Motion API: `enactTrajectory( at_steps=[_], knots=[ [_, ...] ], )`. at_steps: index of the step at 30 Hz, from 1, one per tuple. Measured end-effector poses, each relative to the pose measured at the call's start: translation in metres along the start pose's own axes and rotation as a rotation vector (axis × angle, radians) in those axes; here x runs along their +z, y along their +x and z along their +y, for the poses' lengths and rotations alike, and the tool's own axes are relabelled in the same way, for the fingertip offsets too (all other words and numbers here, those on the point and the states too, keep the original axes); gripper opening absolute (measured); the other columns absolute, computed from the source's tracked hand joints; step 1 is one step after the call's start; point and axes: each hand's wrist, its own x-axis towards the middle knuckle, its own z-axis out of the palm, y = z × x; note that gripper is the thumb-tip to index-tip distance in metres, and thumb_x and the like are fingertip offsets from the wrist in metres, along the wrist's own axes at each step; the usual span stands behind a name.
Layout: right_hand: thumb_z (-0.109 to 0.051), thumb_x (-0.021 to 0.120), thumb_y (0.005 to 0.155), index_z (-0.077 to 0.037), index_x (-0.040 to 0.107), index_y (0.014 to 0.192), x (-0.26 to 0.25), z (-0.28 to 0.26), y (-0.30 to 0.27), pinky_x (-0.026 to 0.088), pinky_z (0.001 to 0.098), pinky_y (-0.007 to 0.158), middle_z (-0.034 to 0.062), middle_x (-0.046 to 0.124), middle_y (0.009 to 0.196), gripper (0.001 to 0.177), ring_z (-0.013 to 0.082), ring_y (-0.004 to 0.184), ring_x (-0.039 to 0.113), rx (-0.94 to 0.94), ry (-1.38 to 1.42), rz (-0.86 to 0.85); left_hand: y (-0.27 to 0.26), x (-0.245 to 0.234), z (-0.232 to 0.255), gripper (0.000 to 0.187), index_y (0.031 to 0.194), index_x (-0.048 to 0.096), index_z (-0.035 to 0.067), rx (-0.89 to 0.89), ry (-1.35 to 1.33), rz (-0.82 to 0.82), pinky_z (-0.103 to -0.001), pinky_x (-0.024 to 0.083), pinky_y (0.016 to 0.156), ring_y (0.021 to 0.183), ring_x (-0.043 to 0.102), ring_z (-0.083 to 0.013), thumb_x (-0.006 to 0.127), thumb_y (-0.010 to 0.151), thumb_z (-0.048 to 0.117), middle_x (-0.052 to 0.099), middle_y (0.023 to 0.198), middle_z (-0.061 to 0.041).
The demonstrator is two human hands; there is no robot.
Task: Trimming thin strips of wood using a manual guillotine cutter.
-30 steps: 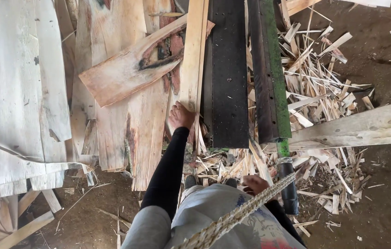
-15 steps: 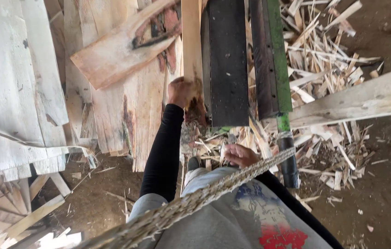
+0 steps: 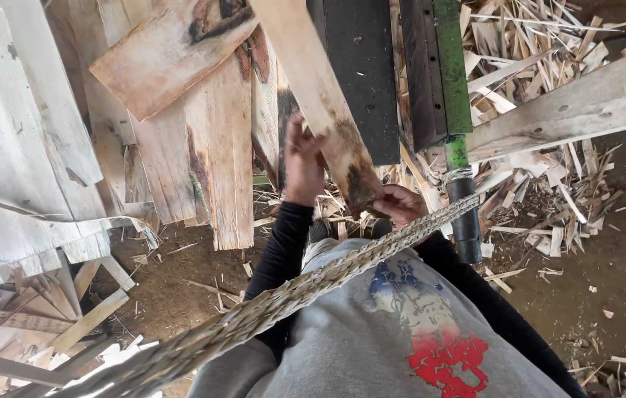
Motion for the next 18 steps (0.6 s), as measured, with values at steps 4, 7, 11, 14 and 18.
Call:
enactTrajectory(
  at_steps=[4,7,11,14,18],
  knots=[
    [0.003,0.073,0.093,0.0,0.068,0.123,-0.069,0.019,0.0,0.064,0.0342,0.083,0.0131,0.074,0.107,0.031,0.0199,0.096,0.073,-0.105,-0.16,0.024,0.053,0.001,0.069,0.05,0.14,0.049,0.018,-0.138,0.08,0.052,-0.039,0.067,0.065,0.088,0.077,-0.0241,0.063,0.093,0.02,0.075,0.112,-0.016],
    [-0.009,0.067,0.101,0.0,0.065,0.123,-0.12,0.01,0.011,0.065,0.0378,0.092,0.0162,0.072,0.108,0.024,0.0246,0.101,0.073,-0.087,-0.185,-0.041,0.072,-0.028,0.105,0.042,0.135,0.057,0.009,-0.187,0.145,-0.03,-0.041,0.067,0.066,0.09,0.077,-0.0257,0.071,0.096,0.016,0.073,0.114,-0.017],
    [-0.03,0.061,0.111,0.015,0.067,0.131,-0.13,-0.057,0.021,0.058,0.0377,0.085,0.0244,0.074,0.122,0.049,0.0268,0.097,0.067,-0.123,0.53,-0.023,0.074,-0.05,0.086,0.028,0.121,0.06,0.0,-0.267,0.303,-0.025,-0.042,0.068,0.069,0.092,0.076,-0.0246,0.074,0.101,0.015,0.072,0.112,-0.018],
    [-0.024,0.058,0.105,0.006,0.058,0.135,-0.16,-0.065,0.039,0.048,0.0299,0.108,0.0151,0.067,0.135,0.043,0.0226,0.127,0.062,-0.069,0.003,0.272,0.076,-0.064,0.058,0.025,0.112,0.061,0.0,-0.305,0.356,0.087,-0.04,0.07,0.067,0.09,0.077,-0.0202,0.073,0.098,0.017,0.075,0.109,-0.014],
    [-0.029,0.057,0.108,0.0,0.058,0.144,-0.109,-0.116,0.015,0.048,0.0377,0.11,0.0157,0.062,0.142,0.046,0.0267,0.129,0.06,-0.451,-1.045,0.483,0.074,-0.077,0.016,0.025,0.116,0.063,0.003,-0.19,0.232,0.227,-0.039,0.068,0.068,0.086,0.077,-0.0217,0.071,0.095,0.013,0.075,0.105,-0.013]
  ],
)
